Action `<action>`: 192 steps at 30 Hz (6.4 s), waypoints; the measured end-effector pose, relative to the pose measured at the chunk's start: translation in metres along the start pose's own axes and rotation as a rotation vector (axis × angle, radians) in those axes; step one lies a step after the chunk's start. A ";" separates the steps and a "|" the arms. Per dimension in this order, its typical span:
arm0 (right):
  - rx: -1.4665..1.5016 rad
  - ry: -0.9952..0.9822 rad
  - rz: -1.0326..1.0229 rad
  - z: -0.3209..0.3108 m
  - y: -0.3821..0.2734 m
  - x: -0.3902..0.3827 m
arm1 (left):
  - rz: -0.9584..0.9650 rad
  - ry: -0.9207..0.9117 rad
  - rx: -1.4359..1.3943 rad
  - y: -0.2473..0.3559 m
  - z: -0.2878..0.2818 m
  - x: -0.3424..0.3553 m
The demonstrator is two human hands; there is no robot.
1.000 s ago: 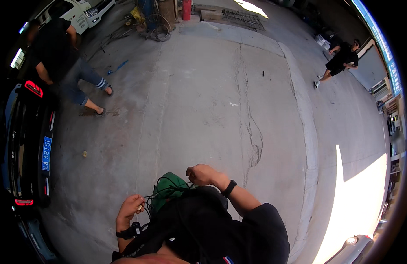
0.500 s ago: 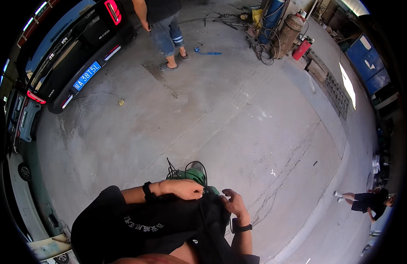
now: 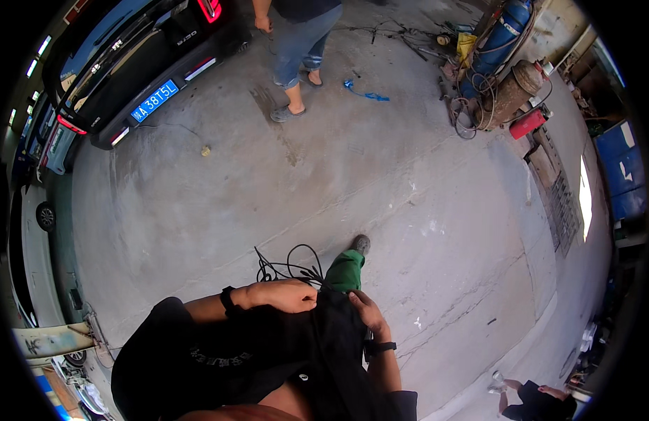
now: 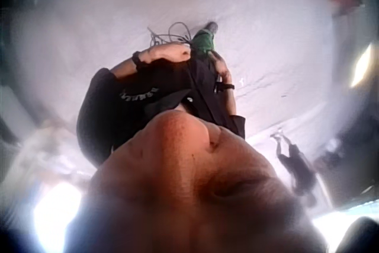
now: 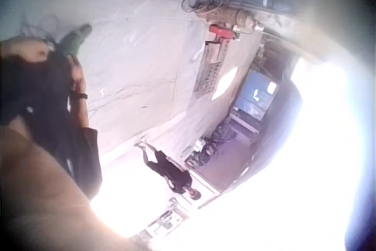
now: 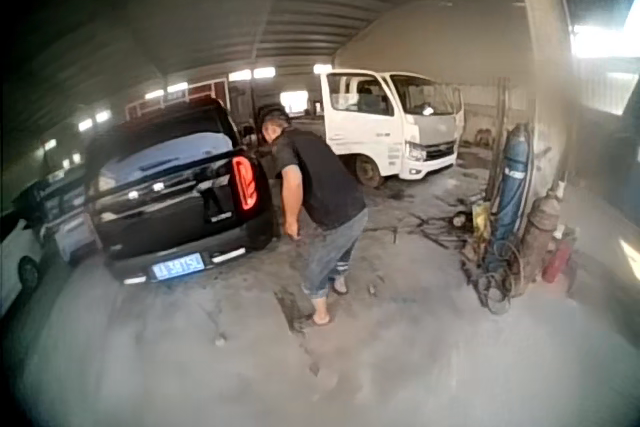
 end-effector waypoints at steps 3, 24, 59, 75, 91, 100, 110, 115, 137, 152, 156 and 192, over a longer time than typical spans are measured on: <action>-0.088 -0.093 0.021 -0.068 -0.032 0.042 | -0.024 0.086 -0.011 0.028 -0.032 0.042; -0.439 -0.345 -0.280 -0.245 -0.140 0.208 | -0.030 0.316 -0.170 0.092 -0.180 0.175; -0.663 -0.535 -0.970 -0.437 -0.404 0.474 | -0.080 0.567 -0.192 0.145 -0.468 0.350; -0.462 -0.338 -0.464 -0.452 -0.546 0.516 | -0.043 1.099 -0.336 0.176 -0.525 0.346; -0.526 -0.420 -0.437 -0.480 -0.570 0.487 | 0.548 1.362 -0.354 0.274 -0.581 0.282; -0.364 0.080 -0.333 -0.596 -0.512 0.567 | 1.228 1.698 0.349 0.416 -0.603 0.196; -0.202 0.015 -0.558 -0.525 -0.610 0.509 | 1.314 1.899 0.825 0.422 -0.577 0.203; -0.051 -0.358 -0.714 -0.460 -0.663 0.437 | 1.015 1.635 0.466 0.373 -0.559 0.219; 0.022 -0.700 -0.823 -0.390 -0.654 0.369 | 0.609 1.553 0.012 0.290 -0.529 0.280; 0.091 -0.505 -0.773 -0.414 -0.645 0.352 | 0.595 1.317 -0.525 0.287 -0.535 0.301; 0.114 -0.449 -0.697 -0.418 -0.643 0.352 | 0.567 1.347 -0.449 0.289 -0.541 0.302; 0.501 -0.497 -0.643 -0.441 -0.652 0.341 | 0.592 0.854 -0.997 0.306 -0.571 0.325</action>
Point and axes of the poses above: each hand's wrist, its own x-axis towards the middle knuckle, its own z-axis out of the palm, y = z × x, the point moved 3 cm from there along x, towards the middle knuckle, and after that the axes turned 7 degrees about -x, right-handed, at the moved point
